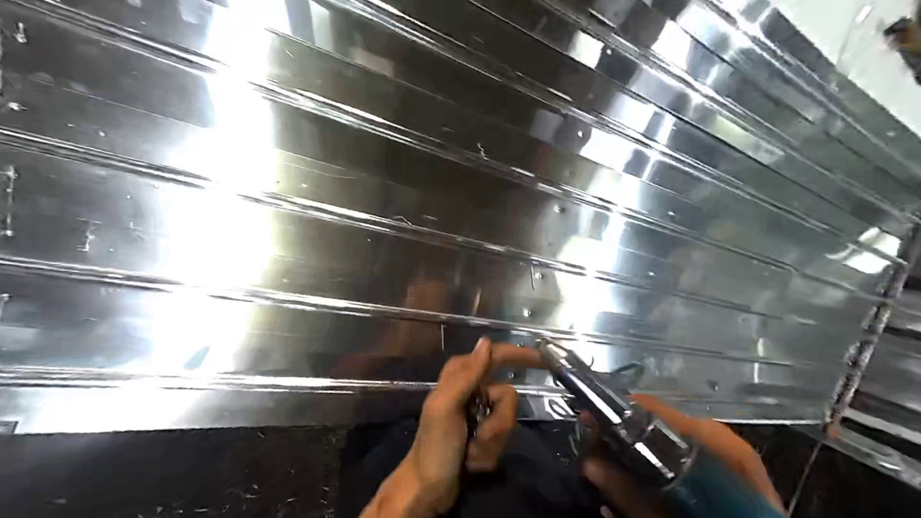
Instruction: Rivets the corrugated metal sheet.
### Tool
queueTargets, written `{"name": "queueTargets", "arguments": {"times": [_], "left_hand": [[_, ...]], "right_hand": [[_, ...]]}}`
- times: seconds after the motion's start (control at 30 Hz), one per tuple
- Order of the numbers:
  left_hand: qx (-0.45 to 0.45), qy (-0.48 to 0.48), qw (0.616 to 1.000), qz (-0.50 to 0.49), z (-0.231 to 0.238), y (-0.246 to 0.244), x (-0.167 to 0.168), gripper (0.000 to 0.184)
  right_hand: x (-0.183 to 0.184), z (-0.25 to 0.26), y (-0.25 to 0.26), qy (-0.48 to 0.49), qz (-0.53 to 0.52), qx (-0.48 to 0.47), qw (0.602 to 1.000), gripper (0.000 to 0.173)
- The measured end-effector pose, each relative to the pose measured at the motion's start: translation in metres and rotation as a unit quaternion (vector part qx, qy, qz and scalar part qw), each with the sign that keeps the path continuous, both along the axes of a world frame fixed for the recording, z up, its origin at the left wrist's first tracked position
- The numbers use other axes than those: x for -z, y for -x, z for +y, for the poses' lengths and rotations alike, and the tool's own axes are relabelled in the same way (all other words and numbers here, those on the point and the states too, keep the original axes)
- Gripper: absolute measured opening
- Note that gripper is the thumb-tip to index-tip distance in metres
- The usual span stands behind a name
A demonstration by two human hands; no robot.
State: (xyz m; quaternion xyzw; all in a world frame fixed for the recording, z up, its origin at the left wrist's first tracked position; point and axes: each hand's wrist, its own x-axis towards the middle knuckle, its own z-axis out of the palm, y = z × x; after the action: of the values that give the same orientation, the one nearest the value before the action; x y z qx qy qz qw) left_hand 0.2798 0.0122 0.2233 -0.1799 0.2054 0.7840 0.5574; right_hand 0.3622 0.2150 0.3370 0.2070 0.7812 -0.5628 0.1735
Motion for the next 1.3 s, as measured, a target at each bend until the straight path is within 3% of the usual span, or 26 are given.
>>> {"name": "queueTargets", "arguments": {"times": [0.07, 0.2, 0.37, 0.6, 0.73, 0.8, 0.93, 1.0, 1.1, 1.3], "left_hand": [[0.011, -0.054, 0.998, -0.002, -0.005, -0.038, -0.008, 0.065], [0.037, -0.035, 0.991, 0.123, -0.012, -0.074, -0.024, 0.074], [0.061, 0.002, 0.973, 0.223, -0.014, -0.085, -0.039, 0.085], [0.074, 0.041, 0.916, 0.393, -0.007, -0.1, -0.042, 0.083], [0.02, 0.097, 0.942, 0.319, -0.007, -0.09, -0.042, 0.039], [0.0, 0.157, 0.943, 0.292, -0.01, -0.081, -0.041, 0.031], [0.016, 0.15, 0.904, 0.399, -0.007, -0.087, -0.051, 0.02], [-0.001, 0.136, 0.913, 0.385, 0.002, -0.09, -0.055, 0.018], [-0.05, 0.158, 0.933, 0.321, 0.011, -0.082, -0.051, 0.022], [-0.166, 0.247, 0.926, 0.234, 0.003, -0.034, -0.05, 0.023]], "right_hand": [[0.001, -0.021, -0.014, -0.012, 0.039, -0.021, 0.999, 0.027], [0.003, -0.049, -0.039, -0.025, 0.063, -0.056, 0.996, 0.033], [0.001, -0.063, -0.061, -0.1, 0.082, -0.034, 0.991, 0.033], [0.003, -0.061, -0.081, -0.102, 0.126, 0.0, 0.987, 0.039], [0.0, -0.059, -0.093, -0.072, 0.147, 0.096, 0.982, 0.036], [0.0, -0.057, -0.097, -0.066, 0.161, 0.151, 0.973, 0.034], [-0.002, -0.061, -0.094, -0.155, 0.175, 0.221, 0.947, 0.027], [-0.002, -0.065, -0.089, -0.181, 0.179, 0.211, 0.944, 0.025], [-0.002, -0.065, -0.087, -0.137, 0.202, 0.166, 0.955, 0.023], [-0.003, -0.055, -0.082, -0.16, 0.177, 0.037, 0.97, 0.03]]}}
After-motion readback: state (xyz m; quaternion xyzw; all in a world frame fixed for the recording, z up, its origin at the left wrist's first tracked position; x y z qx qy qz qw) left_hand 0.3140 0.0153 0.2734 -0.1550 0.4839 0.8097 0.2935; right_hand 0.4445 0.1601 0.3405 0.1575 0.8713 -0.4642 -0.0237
